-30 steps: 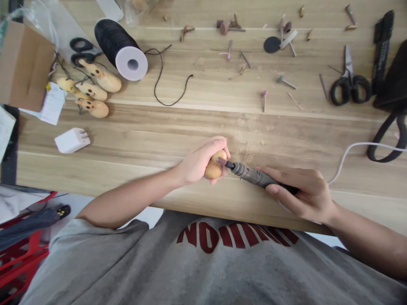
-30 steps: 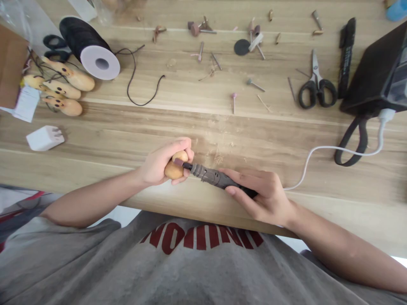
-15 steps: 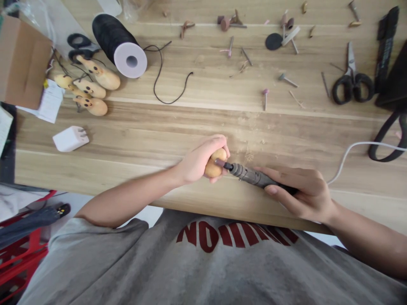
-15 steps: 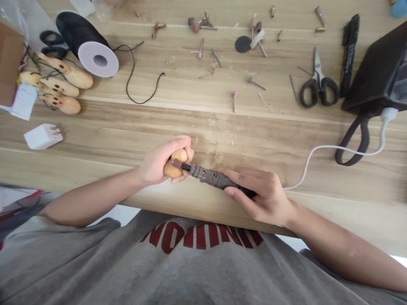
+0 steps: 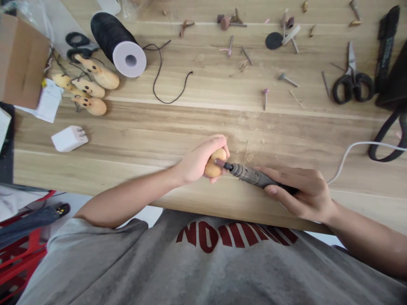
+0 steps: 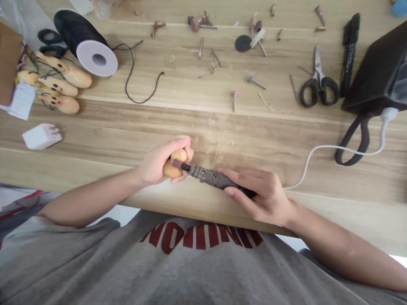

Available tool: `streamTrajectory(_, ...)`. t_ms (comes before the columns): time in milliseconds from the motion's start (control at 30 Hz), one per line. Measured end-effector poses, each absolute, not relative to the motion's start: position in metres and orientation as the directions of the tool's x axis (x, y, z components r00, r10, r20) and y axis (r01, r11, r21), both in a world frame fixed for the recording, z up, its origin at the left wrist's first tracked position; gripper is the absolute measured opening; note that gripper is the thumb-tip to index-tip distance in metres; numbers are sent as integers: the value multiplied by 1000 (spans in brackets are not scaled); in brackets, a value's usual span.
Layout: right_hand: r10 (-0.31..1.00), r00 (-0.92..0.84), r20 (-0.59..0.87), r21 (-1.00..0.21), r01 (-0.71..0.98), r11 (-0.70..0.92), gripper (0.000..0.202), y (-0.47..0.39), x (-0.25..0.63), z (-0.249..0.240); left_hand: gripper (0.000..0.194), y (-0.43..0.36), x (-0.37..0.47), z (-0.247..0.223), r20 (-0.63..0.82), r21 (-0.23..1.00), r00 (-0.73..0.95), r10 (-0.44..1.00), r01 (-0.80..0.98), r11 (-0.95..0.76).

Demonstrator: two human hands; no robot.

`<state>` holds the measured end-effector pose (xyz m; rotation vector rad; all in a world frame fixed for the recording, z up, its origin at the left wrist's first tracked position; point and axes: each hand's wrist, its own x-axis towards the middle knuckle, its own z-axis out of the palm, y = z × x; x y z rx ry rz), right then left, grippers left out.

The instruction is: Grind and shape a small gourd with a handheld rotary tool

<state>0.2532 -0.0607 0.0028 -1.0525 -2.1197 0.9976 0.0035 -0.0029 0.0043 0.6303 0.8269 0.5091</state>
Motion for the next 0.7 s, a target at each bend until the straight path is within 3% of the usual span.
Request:
streamTrajectory(367, 870, -478, 122, -838, 421, 349, 36, -64, 256, -1, 30, -3, 3, 4, -496, 686, 589, 639, -185, 703)
streamTrajectory(700, 834, -521, 184, -789, 427, 441, 31, -57, 251, 6, 30, -2, 3, 2, -493, 682, 589, 640, -196, 705)
